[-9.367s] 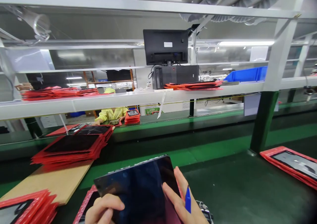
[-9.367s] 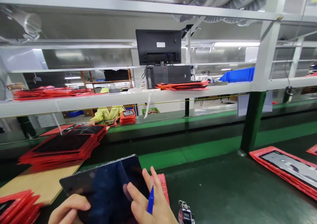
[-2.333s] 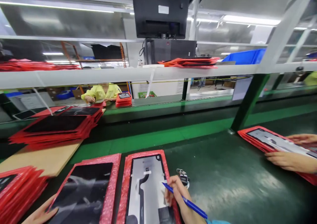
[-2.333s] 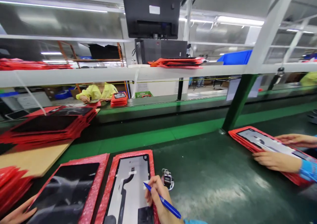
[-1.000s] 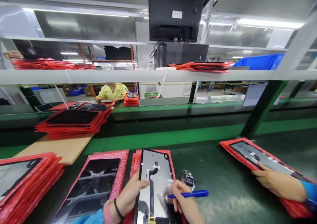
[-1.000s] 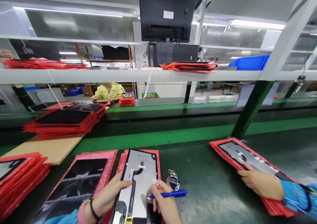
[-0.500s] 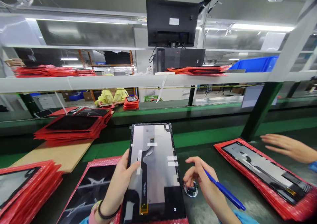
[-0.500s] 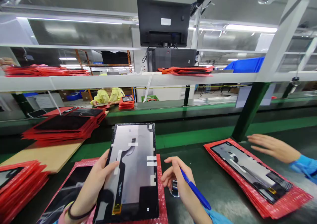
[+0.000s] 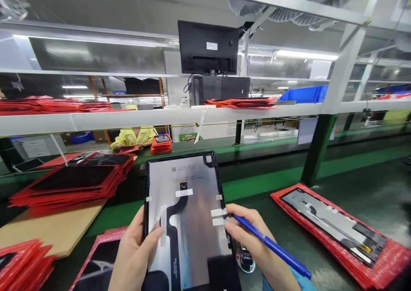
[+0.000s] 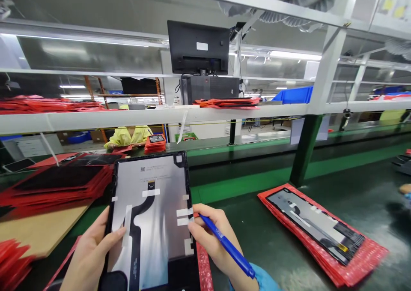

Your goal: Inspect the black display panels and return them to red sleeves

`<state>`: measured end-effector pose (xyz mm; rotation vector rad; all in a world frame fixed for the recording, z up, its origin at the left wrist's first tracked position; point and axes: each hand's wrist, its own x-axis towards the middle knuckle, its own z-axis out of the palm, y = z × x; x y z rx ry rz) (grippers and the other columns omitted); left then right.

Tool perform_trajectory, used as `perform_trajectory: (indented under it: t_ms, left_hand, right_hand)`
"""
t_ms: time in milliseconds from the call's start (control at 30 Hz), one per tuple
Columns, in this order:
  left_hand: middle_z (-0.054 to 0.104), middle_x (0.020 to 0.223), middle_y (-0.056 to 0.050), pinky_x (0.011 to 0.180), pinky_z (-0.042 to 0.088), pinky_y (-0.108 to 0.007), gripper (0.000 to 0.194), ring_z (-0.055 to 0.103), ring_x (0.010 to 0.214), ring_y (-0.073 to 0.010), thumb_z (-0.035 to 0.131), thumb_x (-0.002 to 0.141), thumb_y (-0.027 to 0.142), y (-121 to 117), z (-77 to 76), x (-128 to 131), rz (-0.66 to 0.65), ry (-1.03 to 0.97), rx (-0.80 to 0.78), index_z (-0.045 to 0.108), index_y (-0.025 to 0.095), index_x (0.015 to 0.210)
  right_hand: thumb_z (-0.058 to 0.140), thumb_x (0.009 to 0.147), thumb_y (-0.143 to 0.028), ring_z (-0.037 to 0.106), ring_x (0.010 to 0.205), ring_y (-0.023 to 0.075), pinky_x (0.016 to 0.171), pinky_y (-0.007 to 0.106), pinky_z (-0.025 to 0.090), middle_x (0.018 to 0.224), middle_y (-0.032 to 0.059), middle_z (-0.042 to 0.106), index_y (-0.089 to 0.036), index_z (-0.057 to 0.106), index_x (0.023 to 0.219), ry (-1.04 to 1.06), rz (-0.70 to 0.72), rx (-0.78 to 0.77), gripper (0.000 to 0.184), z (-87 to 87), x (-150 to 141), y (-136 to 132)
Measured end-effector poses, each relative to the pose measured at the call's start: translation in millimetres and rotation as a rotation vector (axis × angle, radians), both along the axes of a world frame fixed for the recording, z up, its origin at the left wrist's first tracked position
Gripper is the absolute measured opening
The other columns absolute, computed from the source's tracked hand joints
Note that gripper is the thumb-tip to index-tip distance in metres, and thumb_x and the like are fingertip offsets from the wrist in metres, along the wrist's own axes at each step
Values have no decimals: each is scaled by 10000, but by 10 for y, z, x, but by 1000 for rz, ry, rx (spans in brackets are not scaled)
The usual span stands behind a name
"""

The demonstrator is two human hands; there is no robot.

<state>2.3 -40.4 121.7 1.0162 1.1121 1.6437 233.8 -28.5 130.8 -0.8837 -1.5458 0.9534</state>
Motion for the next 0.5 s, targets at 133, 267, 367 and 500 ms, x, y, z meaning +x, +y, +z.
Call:
perform_trajectory:
  t_ms: [133, 267, 367, 500]
  left_hand:
    - [741, 1086, -55, 821, 525, -190, 622, 673, 1024, -230, 764, 666, 448, -41, -2, 14, 74, 79, 44, 573, 171, 1189]
    - [706, 1174, -68, 922, 497, -251, 701, 631, 1111, -265, 764, 665, 452, -44, -56, 18, 61, 97, 36, 518, 172, 1259]
    - [672, 1236, -79, 959, 478, -277, 785, 603, 1153, -279, 769, 661, 450, -16, -119, 33, 74, 58, 25, 466, 175, 1330]
    - [632, 1294, -96, 918, 498, -248, 812, 596, 1164, -277, 783, 638, 456, 11, -175, 57, 108, -7, 48, 473, 166, 1330]
  right_hand:
    - [548, 811, -293, 205, 502, 97, 469, 246, 209, 521, -92, 233, -208, 463, 634, -106, -48, 13, 214, 30, -131, 44]
    - [564, 812, -308, 179, 514, 97, 477, 255, 174, 530, -95, 219, -216, 410, 617, -99, -96, 18, 265, -47, -188, 116]
    - [579, 830, -330, 185, 528, 102, 492, 262, 171, 551, -86, 221, -209, 446, 624, -89, -97, 19, 274, -102, -169, 167]
    - [571, 849, -415, 204, 522, 112, 488, 266, 187, 549, -75, 241, -203, 520, 660, -61, -46, 8, 288, -96, -141, 177]
